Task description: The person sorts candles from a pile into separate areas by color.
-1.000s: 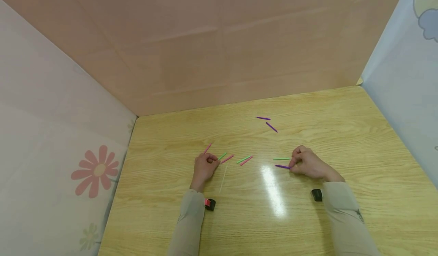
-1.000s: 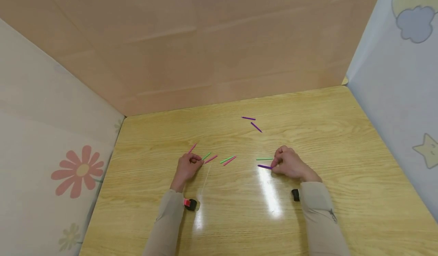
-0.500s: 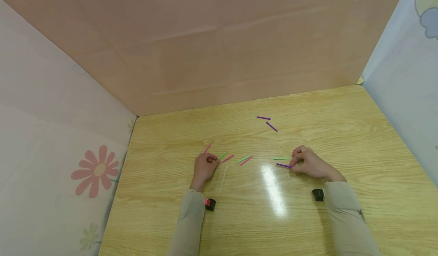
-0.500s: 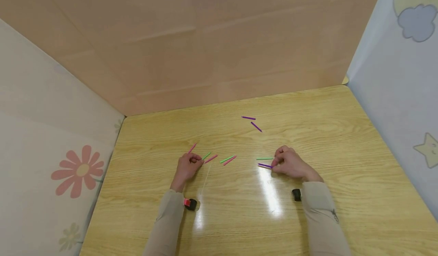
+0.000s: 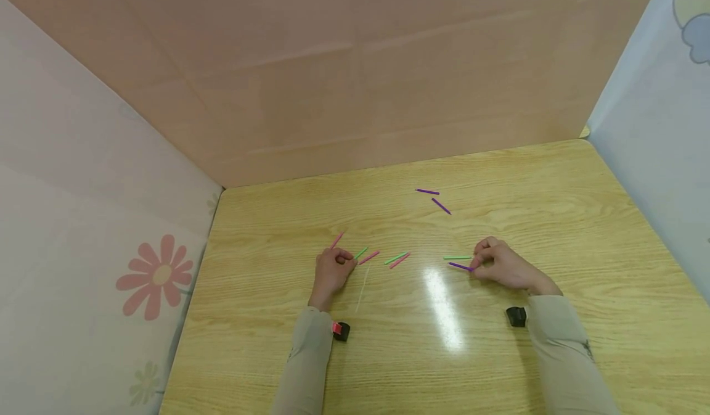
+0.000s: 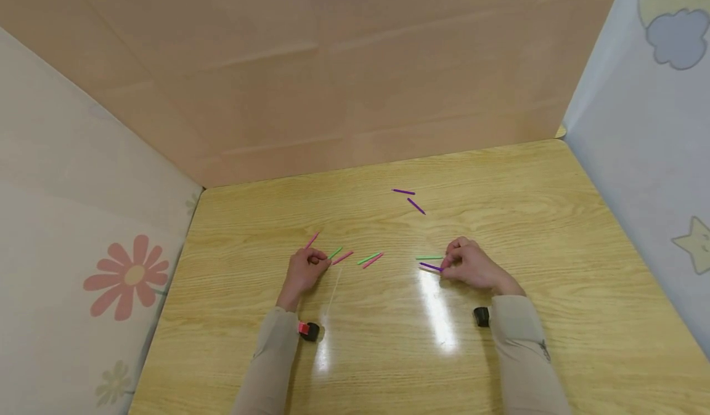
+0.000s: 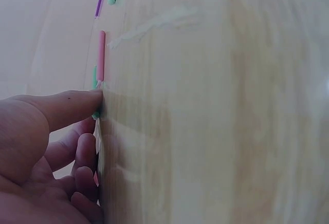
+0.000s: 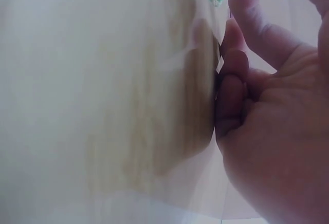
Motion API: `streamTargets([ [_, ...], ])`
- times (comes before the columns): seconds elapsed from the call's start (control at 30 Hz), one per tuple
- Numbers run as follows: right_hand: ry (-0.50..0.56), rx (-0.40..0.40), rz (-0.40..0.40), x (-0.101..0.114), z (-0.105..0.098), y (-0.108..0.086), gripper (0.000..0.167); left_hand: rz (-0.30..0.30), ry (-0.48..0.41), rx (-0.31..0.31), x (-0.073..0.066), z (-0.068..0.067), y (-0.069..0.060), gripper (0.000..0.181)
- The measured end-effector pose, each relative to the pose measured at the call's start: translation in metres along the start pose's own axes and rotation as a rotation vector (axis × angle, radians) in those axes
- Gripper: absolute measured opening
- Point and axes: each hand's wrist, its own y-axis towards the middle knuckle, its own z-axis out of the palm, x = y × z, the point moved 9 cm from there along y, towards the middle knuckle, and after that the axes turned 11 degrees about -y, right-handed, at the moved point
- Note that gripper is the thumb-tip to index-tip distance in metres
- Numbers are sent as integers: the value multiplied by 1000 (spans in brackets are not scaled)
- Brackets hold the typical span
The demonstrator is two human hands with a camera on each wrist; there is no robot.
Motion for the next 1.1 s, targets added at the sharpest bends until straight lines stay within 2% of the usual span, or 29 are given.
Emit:
streamTargets([
  [0.2,9,1,13,-1,-1,0,4,4,-4,-5,0,-1,-1,11],
  [0.47,79,0,64,-7,-7,3,10,2,-4,-9,-1,-1,-1,12],
  [0.57,74,-8,77,-8,-10,7,11,-16,-11,1,-1,0,-2,11],
  [0.77,-2,-88,88,-7,-22,19,9,-43,-10,13,0,2,-2,11],
  [0.9,-30,-160,115,-8,-33,27,9,-21,-10,5,0,2,-1,11],
  [1.1,-3,-192,186,-13,-43,36,19,1,-16,3,0,0,-1,11],
])
